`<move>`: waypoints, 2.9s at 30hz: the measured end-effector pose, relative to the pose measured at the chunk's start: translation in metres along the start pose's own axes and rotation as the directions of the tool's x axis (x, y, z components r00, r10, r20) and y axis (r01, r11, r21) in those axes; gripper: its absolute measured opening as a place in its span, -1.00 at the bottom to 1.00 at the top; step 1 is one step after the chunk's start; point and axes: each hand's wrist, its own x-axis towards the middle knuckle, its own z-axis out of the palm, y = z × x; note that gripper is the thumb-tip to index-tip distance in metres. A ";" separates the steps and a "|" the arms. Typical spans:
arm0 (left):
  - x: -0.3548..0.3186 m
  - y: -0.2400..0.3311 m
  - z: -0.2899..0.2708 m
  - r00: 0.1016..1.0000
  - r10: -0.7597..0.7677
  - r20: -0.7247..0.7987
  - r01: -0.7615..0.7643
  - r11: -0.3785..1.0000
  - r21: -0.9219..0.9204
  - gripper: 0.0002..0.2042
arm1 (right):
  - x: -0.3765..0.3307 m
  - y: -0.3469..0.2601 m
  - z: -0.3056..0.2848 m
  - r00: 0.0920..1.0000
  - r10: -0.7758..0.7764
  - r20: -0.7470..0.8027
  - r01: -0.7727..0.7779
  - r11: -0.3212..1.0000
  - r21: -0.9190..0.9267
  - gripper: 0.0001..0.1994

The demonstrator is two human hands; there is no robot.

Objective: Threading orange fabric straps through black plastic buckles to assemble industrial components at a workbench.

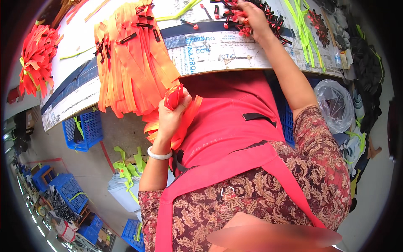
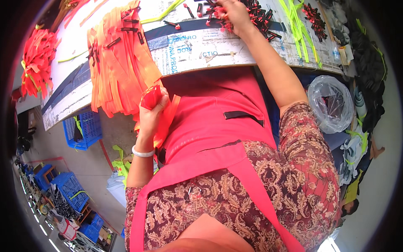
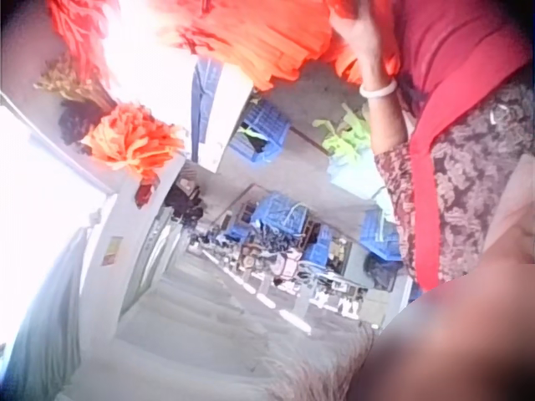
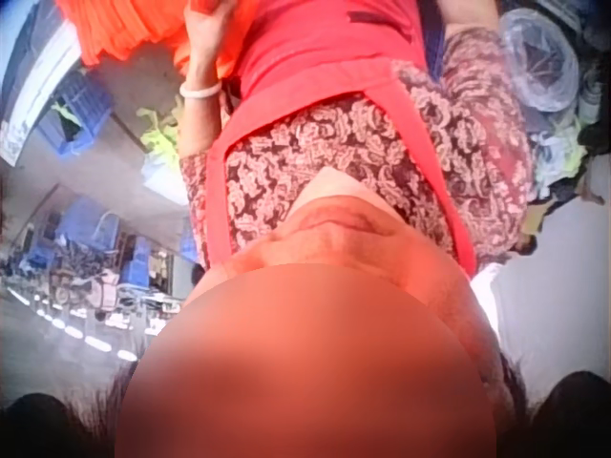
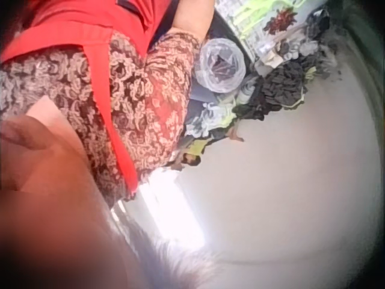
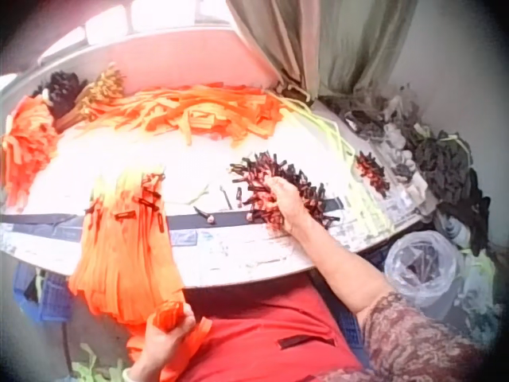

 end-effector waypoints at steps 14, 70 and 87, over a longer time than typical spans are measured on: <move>-0.001 0.002 -0.008 0.999 -0.045 0.027 0.043 0.998 0.047 -0.94 | 0.022 -0.049 0.058 0.932 0.284 0.226 -0.334 0.915 0.228 -0.79; -0.002 -0.006 -0.001 0.986 -0.125 0.114 0.117 0.990 0.073 -0.95 | -0.011 -0.033 0.020 0.880 0.331 -0.341 -0.324 0.943 0.078 -0.83; 0.014 0.006 -0.005 0.997 -0.073 0.025 0.077 0.971 -0.228 -0.97 | -0.072 -0.024 0.144 0.763 0.619 0.188 -0.631 0.651 0.422 -0.85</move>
